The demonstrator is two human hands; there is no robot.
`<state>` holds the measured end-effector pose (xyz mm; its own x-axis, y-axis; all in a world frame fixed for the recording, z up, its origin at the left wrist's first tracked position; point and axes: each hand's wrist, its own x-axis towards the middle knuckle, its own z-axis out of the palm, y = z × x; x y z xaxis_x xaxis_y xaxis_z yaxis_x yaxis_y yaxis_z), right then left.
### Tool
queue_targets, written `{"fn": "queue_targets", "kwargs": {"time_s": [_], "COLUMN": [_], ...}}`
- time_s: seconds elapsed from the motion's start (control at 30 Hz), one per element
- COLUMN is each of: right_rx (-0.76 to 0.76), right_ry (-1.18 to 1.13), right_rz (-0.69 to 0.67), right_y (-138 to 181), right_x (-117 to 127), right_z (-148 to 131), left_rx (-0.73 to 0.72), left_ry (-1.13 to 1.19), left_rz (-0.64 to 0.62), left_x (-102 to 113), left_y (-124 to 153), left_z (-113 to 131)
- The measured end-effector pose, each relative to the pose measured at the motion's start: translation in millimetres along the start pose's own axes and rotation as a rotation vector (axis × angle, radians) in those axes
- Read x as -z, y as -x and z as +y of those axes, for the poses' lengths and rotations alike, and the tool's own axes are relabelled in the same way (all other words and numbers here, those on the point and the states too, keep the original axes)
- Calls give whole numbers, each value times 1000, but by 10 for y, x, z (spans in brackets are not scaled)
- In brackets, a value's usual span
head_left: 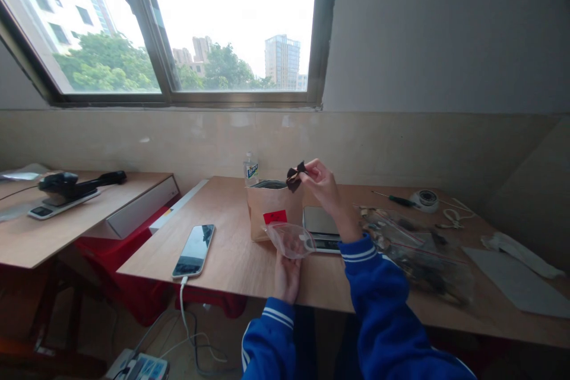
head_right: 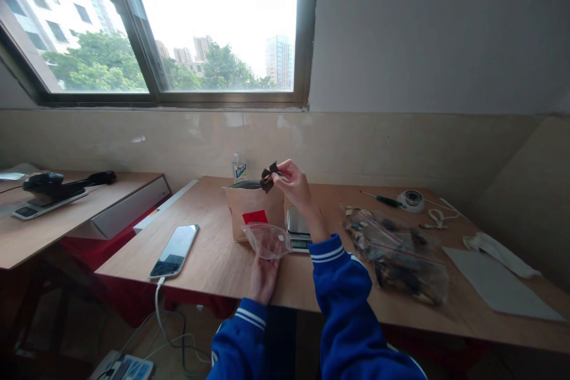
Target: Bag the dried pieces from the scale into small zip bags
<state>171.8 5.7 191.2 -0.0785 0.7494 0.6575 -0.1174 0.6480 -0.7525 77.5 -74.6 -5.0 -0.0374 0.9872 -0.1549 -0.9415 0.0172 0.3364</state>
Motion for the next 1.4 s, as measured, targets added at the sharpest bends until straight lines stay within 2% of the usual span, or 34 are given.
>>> {"fn": "queue_targets", "kwargs": {"time_s": [0.13,0.2,0.5,0.7,0.97,1.17,1.27,1.4], "right_rx": [57,63,82,163,299,367,366,327], "right_ry": [124,162,151,323,503,724,780,752], "right_rz": [-121,-132,38,-156,-297,-439,-454,-377], "right_y": [-96,-71,-62,23,99,121,141,213], "right_x": [-211,-255,-237,-292,-328,-315,-302,-280], "right_z": [111,185,258,225,200,183,194,206], "left_rx": [-4,-2,6,-16,-22,-15,-20,-8], "left_ry": [4,8,22,28,34,15,11,29], "left_rz": [16,11,-13,14,33,44,1,-5], "left_x": [11,23,62,17,12,-29,-22,-8], "left_y": [2,-5,-23,1,-13,-7,-5,-3], "left_z": [-6,-15,-26,-25,-30,-20,-25,-23]}}
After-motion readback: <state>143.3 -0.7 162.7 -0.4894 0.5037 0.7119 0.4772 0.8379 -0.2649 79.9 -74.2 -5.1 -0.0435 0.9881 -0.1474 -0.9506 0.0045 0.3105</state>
